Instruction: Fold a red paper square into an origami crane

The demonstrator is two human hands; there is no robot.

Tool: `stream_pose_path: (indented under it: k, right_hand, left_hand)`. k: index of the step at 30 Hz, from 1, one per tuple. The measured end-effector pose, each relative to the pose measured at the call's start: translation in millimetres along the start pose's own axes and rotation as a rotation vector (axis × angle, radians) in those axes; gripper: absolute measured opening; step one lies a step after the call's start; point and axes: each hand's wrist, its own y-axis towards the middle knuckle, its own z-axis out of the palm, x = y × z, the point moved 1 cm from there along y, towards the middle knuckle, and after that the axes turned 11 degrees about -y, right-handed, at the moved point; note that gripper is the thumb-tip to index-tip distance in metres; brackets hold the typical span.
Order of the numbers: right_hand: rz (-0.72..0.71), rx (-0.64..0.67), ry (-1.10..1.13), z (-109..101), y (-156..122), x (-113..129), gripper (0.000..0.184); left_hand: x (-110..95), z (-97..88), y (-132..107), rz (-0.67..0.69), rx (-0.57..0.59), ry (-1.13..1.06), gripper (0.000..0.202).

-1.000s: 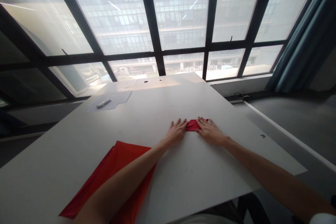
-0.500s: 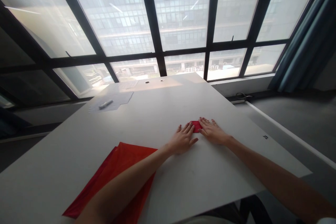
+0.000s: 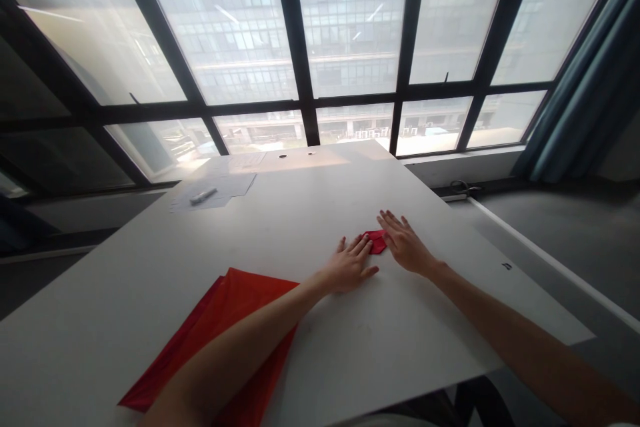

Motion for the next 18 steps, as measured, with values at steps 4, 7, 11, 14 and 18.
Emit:
stream_pose_path:
  k: [4,7,11,14,18]
  right_hand:
    - [-0.115,0.272,0.051,10.5,-5.2,5.7,0.06]
    - [-0.059,0.315,0.047,14.9,-9.1,2.7,0.063]
    - [0.006,0.251,0.012,12.7,-9.2,6.1,0.059]
    - [0.078,0.155,-0.016,8.5,-6.0,11.9,0.049]
    - [0.143,0.083,-0.021,3.5,-3.4,15.8,0.037]
  left_hand:
    - [3.0,0.8,-0.2,-0.008,-0.022,-0.005,0.077]
    - [8.8,2.1,1.1,-0.087,-0.081,-0.006,0.07]
    - [15.5,-0.3,4.3,-0.242,-0.246,0.018,0.062]
    - [10.5,-6.7,5.2,-0.194,-0.353,0.041,0.055]
    - [-4.9,-10.4,4.1,0.056,-0.295,-0.014,0.049]
